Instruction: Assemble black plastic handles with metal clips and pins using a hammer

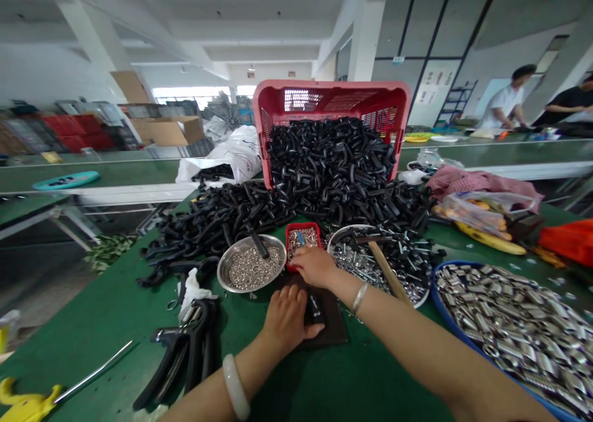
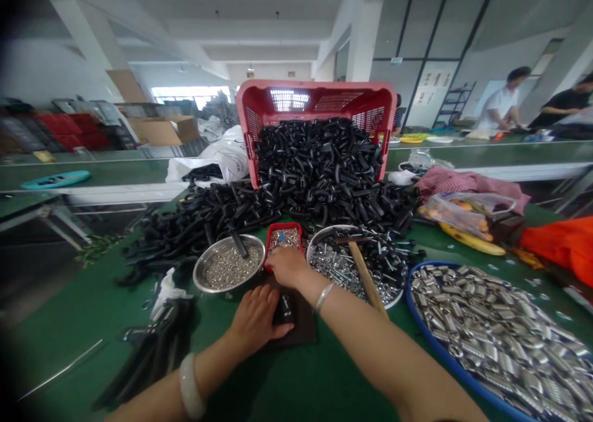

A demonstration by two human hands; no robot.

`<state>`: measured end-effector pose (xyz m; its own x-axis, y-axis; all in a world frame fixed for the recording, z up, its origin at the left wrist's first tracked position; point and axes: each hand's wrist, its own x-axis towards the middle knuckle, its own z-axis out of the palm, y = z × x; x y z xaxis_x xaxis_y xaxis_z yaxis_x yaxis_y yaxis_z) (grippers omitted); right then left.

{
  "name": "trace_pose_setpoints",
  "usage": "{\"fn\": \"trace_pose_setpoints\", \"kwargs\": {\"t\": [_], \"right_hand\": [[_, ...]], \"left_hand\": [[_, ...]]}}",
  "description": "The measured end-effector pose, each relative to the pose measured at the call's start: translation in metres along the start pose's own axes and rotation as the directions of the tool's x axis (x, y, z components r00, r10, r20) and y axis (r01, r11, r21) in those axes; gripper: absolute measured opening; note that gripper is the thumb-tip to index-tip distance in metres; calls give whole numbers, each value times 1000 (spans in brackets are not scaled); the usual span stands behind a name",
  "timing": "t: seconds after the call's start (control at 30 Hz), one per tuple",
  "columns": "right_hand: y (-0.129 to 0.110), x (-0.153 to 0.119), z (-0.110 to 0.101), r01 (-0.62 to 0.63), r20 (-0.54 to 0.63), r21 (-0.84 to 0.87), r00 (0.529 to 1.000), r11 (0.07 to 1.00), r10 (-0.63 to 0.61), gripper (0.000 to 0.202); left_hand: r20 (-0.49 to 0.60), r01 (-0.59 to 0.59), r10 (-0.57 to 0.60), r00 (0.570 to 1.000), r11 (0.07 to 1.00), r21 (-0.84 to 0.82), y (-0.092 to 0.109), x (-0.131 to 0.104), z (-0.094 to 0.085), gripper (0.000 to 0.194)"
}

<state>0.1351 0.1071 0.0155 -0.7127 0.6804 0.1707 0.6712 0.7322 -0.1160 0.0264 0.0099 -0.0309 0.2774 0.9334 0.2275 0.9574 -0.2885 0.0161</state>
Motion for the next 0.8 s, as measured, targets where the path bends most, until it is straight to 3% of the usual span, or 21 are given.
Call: {"fn": "trace_pose_setpoints", "kwargs": {"t": [0.1, 0.23, 0.43, 0.6, 0.7, 0.73, 0.8], "right_hand": [[-2, 11, 7, 120, 51, -46, 992, 992, -118, 18], [-5, 15, 19, 151, 44, -185, 988, 971, -145, 24], [-10, 27, 31, 174, 50, -315, 985, 933, -166, 22], [-15, 37, 30, 155, 79, -357, 988, 921, -136, 25], [-17, 45, 32, 161, 133, -376, 984, 913, -119, 23], [-18, 48, 34, 148, 135, -378, 985, 914, -104, 24], [-20, 51, 38, 112, 116, -378, 991, 919, -72, 26]], "left_hand": [[-42, 10, -12, 999, 999, -40, -24, -5, 2, 58], [-61, -8, 2, 998, 996, -92, -48, -11, 6, 61], [-88, -42, 24, 996, 977, -209, -53, -11, 7, 58], [-204, -97, 12, 979, 906, -413, -60, 3, -5, 46], [-261, -59, -133, 956, 786, -616, -66, 9, -8, 40], [-260, -36, -211, 942, 708, -705, -68, 10, -8, 37], [-197, 3, -376, 905, 470, -883, -72, 12, -5, 36]]}}
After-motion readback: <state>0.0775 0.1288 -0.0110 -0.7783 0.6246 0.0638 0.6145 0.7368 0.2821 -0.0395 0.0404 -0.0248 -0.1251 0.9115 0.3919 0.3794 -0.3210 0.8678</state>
